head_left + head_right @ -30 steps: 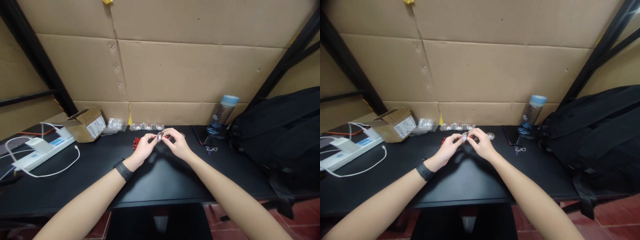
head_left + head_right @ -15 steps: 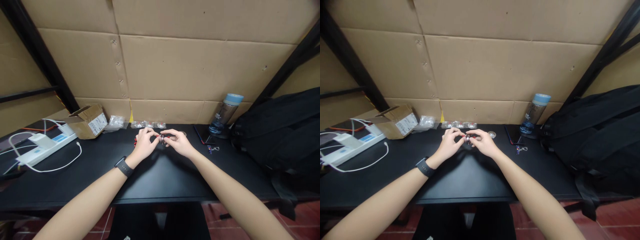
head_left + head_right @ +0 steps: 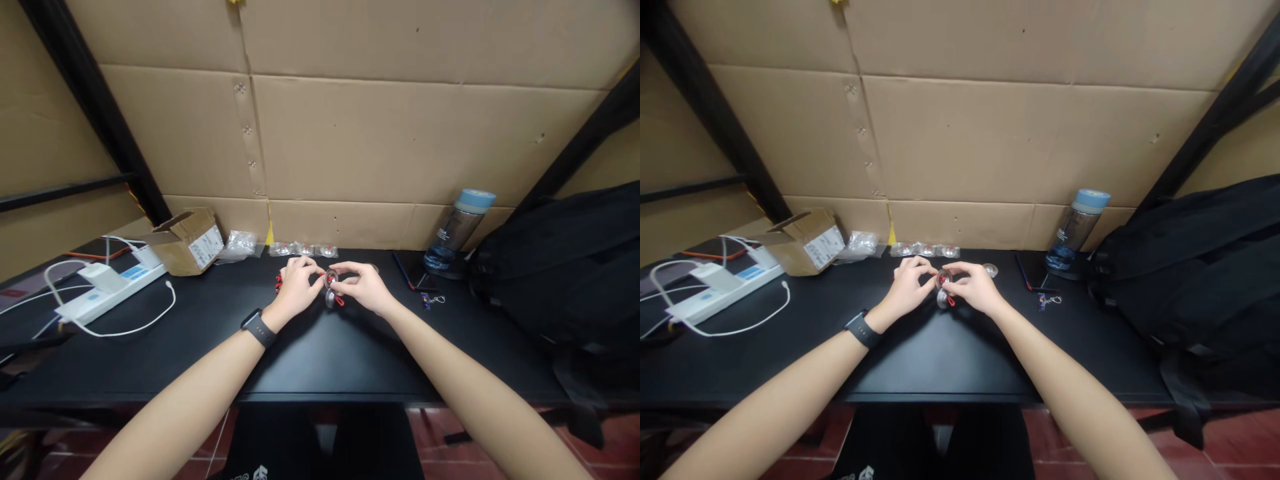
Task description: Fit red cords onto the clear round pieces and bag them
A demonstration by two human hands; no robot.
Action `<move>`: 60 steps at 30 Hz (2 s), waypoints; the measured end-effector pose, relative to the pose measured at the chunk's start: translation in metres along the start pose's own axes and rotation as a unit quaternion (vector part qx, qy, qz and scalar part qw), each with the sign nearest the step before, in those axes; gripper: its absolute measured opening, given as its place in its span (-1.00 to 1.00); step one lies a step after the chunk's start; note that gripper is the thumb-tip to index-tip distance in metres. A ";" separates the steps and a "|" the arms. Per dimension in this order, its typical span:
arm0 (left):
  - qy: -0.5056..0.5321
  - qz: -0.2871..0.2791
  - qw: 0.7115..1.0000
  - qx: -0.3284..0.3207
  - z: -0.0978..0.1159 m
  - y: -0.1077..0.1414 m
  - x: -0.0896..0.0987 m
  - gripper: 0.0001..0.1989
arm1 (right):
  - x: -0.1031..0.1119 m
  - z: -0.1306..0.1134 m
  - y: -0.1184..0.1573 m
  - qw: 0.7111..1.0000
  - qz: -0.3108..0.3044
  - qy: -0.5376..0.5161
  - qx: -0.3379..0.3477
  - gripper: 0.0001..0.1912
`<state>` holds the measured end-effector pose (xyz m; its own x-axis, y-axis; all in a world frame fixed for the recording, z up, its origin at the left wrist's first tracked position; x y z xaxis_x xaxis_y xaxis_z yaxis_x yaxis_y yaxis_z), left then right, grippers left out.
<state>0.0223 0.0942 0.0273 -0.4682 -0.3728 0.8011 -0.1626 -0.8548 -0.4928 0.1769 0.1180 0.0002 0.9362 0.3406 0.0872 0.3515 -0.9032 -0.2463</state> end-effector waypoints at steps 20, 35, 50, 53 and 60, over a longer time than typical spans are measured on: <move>-0.138 -0.031 0.976 -0.163 0.012 0.008 0.004 -0.86 | -0.031 -0.025 0.035 0.897 -0.342 0.281 0.006 -0.69; -0.248 -0.022 0.939 -0.236 0.029 0.017 0.003 -0.85 | -0.035 -0.026 0.032 0.872 -0.293 0.387 0.055 -0.92; -0.140 0.018 0.976 -0.167 0.031 0.010 0.016 -0.83 | 0.016 -0.049 0.009 0.905 -0.037 0.404 0.126 -0.93; -0.088 0.052 0.991 -0.088 0.015 0.004 0.026 -0.83 | 0.024 -0.053 0.008 0.914 -0.011 0.381 0.136 -0.92; -0.013 0.054 0.998 -0.038 0.004 0.001 0.025 -0.83 | 0.002 -0.059 0.011 0.965 -0.012 0.200 0.171 -0.85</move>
<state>0.0139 0.0828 0.0478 -0.4643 -0.4716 0.7497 -0.1777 -0.7796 -0.6005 0.1829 0.0929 0.0544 0.8785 0.1710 0.4460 0.4156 -0.7339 -0.5373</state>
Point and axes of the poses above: each hand's wrist, its own y-axis away from the middle knuckle, its own x-axis out of the back of the hand, z = x × y, the point moved 9 cm from there along -y, towards the middle knuckle, and after that the axes turned 10 degrees about -y, right-handed, at the moved point
